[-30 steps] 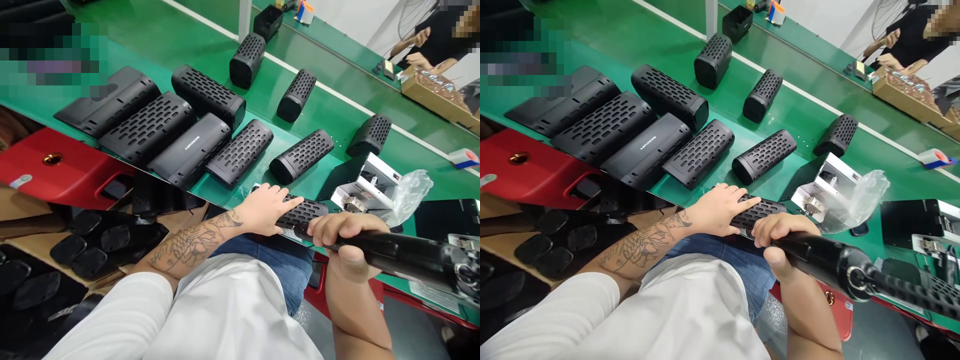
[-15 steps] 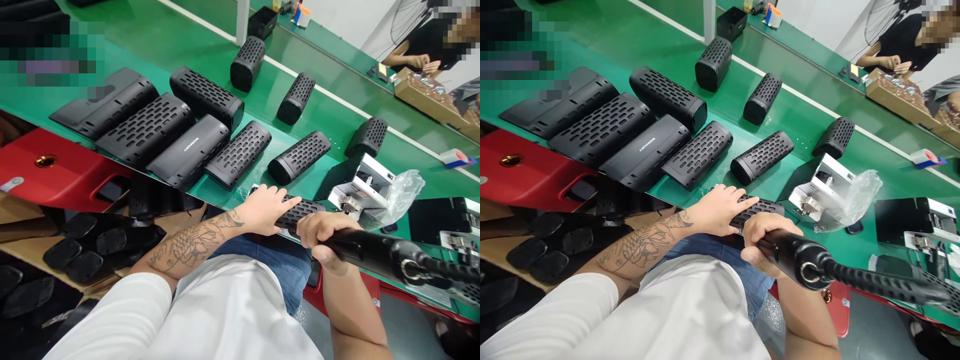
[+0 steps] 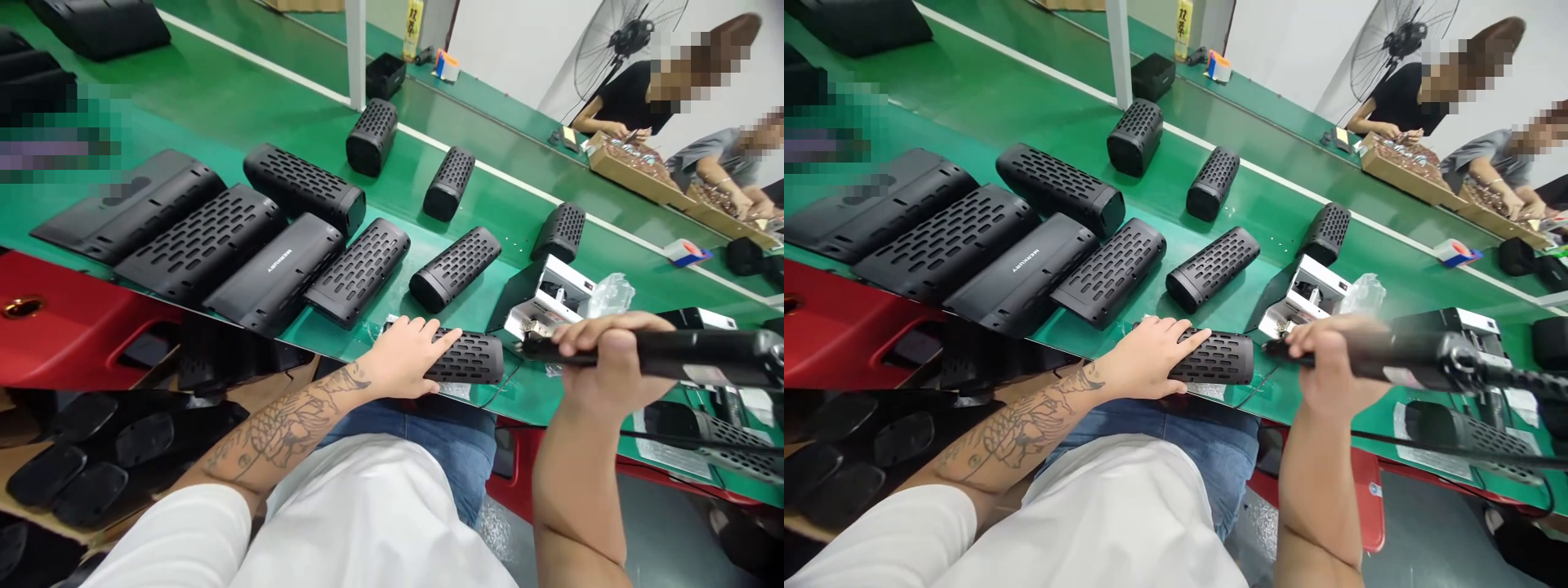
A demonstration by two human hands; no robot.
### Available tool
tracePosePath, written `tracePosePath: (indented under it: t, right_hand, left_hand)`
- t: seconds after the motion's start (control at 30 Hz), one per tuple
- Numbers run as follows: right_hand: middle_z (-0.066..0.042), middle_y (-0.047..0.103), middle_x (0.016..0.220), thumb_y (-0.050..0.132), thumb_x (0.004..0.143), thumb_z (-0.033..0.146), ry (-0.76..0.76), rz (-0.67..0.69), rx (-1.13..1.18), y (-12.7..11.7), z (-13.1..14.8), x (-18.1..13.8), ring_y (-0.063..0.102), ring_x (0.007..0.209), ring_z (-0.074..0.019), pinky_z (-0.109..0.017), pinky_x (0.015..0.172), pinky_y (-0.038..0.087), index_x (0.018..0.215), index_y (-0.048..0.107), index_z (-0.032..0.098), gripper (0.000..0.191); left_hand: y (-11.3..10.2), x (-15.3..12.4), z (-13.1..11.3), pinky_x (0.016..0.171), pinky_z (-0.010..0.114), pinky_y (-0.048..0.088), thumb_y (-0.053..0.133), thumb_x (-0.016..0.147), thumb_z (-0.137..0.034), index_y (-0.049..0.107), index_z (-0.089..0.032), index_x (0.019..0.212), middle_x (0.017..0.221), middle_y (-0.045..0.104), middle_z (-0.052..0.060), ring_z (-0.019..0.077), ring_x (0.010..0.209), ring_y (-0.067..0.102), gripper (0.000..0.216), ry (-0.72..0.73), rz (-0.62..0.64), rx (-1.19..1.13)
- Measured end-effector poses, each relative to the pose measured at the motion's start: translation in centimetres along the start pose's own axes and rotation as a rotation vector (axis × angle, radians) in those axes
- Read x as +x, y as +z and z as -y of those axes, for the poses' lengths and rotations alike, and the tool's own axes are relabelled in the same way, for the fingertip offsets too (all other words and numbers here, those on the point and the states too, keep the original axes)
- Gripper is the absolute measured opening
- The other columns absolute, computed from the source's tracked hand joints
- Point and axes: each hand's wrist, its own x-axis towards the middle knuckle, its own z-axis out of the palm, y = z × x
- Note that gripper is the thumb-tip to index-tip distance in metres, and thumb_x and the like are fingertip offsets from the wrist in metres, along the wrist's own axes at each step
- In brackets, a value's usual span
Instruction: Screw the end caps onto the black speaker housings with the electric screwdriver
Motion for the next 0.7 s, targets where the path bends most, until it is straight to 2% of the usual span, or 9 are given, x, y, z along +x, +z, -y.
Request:
tracePosePath:
  t: [0.07,0.1,0.2,0.33,0.4,0.5,0.6,0.7]
  right_hand:
    - [0.007,0.067,0.067,0.091,0.1,0.03,-0.049,-0.129,-0.108,-1.9,-1.7,1.8,0.062,0.053,-0.0159,-0.036,0.055,0.057,0.08,0.071,0.028,0.029]
    - [0.007,0.066,0.067,0.091,0.101,0.028,-0.05,-0.151,-0.129,-2.6,-2.6,2.3,0.062,0.053,-0.0162,-0.036,0.054,0.055,0.079,0.07,0.028,0.03]
    - [0.008,0.066,0.064,0.093,0.099,0.027,-0.01,-0.137,-0.161,-3.7,-4.9,2.5,0.06,0.05,-0.0174,-0.037,0.05,0.053,0.084,0.074,0.03,0.025]
    - [0.007,0.068,0.067,0.092,0.1,0.03,0.01,-0.113,-0.171,-3.7,-5.5,1.3,0.06,0.051,-0.0178,-0.04,0.05,0.056,0.089,0.075,0.03,0.021]
    - [0.006,0.067,0.066,0.092,0.098,0.029,0.004,-0.121,-0.168,-3.5,-4.8,1.0,0.06,0.051,-0.017,-0.039,0.051,0.055,0.085,0.073,0.029,0.023]
    - [0.007,0.064,0.065,0.092,0.095,0.028,-0.001,-0.133,-0.156,-2.8,-2.5,0.7,0.061,0.051,-0.0145,-0.037,0.054,0.055,0.072,0.066,0.027,0.035]
    - [0.007,0.066,0.064,0.095,0.094,0.037,-0.009,-0.077,-0.077,-1.1,1.3,-0.5,0.059,0.05,-0.0154,-0.04,0.055,0.058,0.077,0.072,0.029,0.029]
    - [0.008,0.068,0.065,0.099,0.093,0.044,0.09,0.138,0.129,2.0,5.1,-2.7,0.056,0.044,-0.0183,-0.046,0.052,0.06,0.098,0.08,0.033,0.023]
  left_hand:
    - [0.3,0.1,-0.1,0.101,0.049,0.057,0.09,0.1,-0.06,0.05,-0.018,0.185,0.155,0.074,0.025,0.0416,0.127,0.077,0.102,0.003,-0.017,-0.001]
    - [0.4,0.2,-0.1,0.103,0.049,0.057,0.091,0.099,-0.059,0.051,-0.019,0.184,0.155,0.075,0.024,0.0412,0.127,0.077,0.102,0.008,-0.03,-0.008]
    - [1.1,0.0,-0.1,0.112,0.052,0.06,0.093,0.098,-0.053,0.058,-0.02,0.177,0.162,0.073,0.024,0.0415,0.136,0.077,0.092,0.052,-0.115,-0.048]
    - [2.9,-1.3,1.0,0.129,0.061,0.06,0.079,0.109,-0.043,0.07,-0.021,0.164,0.167,0.072,0.023,0.0414,0.151,0.073,0.061,0.195,-0.357,-0.193]
    - [4.1,-2.4,2.3,0.133,0.065,0.059,0.074,0.109,-0.038,0.07,-0.023,0.162,0.167,0.071,0.022,0.0409,0.155,0.071,0.056,0.272,-0.477,-0.28]
    - [6.0,-4.0,4.4,0.136,0.073,0.058,0.077,0.102,-0.036,0.062,-0.023,0.168,0.177,0.061,0.025,0.0447,0.165,0.064,0.069,0.299,-0.612,-0.363]
    - [7.7,-5.1,5.6,0.135,0.075,0.058,0.087,0.095,-0.039,0.049,-0.023,0.176,0.186,0.047,0.031,0.0496,0.172,0.056,0.091,0.201,-0.585,-0.428]
    - [8.8,-5.3,5.8,0.136,0.072,0.058,0.093,0.09,-0.037,0.044,-0.022,0.175,0.186,0.044,0.033,0.049,0.173,0.055,0.099,0.131,-0.533,-0.485]
